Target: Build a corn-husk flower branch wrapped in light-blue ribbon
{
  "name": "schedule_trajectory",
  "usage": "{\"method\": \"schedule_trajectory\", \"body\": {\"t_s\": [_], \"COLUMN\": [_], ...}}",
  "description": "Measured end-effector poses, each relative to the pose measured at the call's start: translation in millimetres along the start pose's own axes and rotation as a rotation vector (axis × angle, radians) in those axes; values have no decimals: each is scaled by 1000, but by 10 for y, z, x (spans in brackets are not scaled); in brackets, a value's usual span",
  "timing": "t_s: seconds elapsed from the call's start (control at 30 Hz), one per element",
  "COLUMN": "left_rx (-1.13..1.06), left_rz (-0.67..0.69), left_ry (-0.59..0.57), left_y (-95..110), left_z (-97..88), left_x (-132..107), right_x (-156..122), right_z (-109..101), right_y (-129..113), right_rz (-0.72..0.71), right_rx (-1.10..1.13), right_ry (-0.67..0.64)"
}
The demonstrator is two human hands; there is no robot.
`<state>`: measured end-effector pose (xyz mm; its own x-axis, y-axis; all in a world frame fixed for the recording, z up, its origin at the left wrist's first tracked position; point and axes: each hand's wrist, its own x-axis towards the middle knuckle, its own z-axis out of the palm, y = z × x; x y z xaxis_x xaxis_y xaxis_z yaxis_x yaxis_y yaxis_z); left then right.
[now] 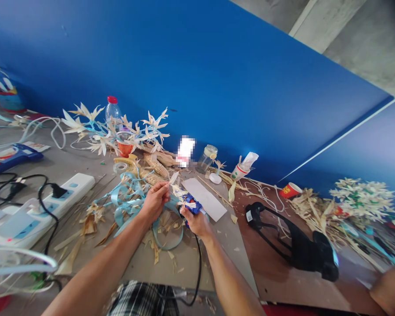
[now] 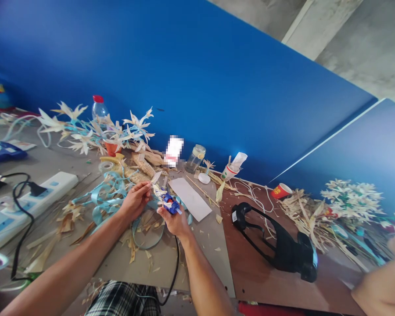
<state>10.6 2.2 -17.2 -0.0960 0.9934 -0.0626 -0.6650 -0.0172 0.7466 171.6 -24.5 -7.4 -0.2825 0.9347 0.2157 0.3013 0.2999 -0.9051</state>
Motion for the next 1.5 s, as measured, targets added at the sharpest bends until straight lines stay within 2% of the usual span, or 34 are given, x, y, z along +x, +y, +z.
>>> {"method": "schedule_trajectory", "body": {"t_s": [0.63, 0.9, 1.1, 1.5], "left_rx": [91, 228, 306, 339], "left_rz": [5, 81, 128, 156], "left_ry": [32, 47, 40, 46], "left_y": [-4, -51, -68, -35], "left_z": [21, -8, -16, 6], "left_x": [-10, 20, 25, -1], "right_x": [2, 11, 11, -4], "right_z": [-19, -38, -50, -37], "right_y": [-6, 19, 9, 108], "right_rz": [-1, 3, 17, 98], "right_rx": [-51, -16, -1, 93], "right_ry": [11, 49, 24, 74]}}
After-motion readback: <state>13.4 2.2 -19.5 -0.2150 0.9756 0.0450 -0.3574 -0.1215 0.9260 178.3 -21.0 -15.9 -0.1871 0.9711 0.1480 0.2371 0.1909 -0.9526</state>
